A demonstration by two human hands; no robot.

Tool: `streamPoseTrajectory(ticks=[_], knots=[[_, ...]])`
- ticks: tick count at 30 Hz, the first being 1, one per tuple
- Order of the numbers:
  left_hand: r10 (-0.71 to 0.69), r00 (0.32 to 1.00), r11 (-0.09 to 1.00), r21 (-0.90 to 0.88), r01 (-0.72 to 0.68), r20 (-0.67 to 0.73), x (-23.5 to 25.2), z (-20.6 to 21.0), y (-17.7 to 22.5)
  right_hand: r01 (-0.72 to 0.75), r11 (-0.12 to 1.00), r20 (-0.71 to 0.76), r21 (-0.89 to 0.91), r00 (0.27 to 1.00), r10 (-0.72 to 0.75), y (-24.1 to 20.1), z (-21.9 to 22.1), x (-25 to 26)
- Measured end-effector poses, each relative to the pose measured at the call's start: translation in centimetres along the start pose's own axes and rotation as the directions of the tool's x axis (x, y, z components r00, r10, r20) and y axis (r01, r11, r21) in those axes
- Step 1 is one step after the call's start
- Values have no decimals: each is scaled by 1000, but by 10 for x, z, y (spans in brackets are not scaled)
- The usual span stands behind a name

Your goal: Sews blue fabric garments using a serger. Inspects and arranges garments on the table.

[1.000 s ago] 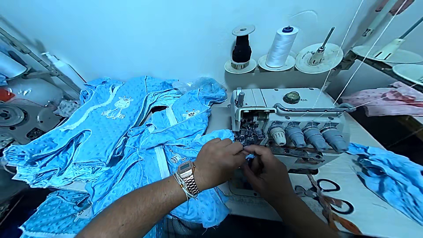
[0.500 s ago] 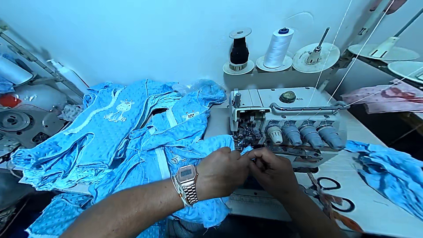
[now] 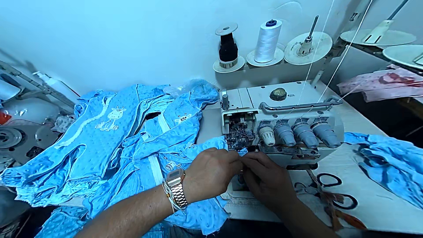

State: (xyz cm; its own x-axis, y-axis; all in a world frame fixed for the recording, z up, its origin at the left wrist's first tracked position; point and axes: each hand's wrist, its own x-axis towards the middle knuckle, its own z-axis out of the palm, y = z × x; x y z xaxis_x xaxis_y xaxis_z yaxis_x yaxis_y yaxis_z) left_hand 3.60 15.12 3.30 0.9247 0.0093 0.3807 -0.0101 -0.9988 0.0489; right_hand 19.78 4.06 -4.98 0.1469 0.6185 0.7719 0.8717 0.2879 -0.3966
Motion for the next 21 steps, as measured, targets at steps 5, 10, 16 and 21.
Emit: streamPoseTrajectory(ticks=[5, 10, 16, 21], knots=[[1, 986, 991, 130, -23, 167, 10, -35, -11, -103, 981, 44, 162, 994, 97, -13, -7, 8], [5, 943, 995, 93, -38, 332, 31, -51, -25, -110, 994, 68, -15, 992, 111, -24, 4, 22], [-36, 855, 978, -158, 137, 518, 42, -68, -35, -144, 891, 30, 431, 989, 146, -6, -4, 19], [-47, 960, 994, -82, 72, 278, 17, -39, 3, -182, 943, 202, 279, 971, 127, 9, -31, -4]])
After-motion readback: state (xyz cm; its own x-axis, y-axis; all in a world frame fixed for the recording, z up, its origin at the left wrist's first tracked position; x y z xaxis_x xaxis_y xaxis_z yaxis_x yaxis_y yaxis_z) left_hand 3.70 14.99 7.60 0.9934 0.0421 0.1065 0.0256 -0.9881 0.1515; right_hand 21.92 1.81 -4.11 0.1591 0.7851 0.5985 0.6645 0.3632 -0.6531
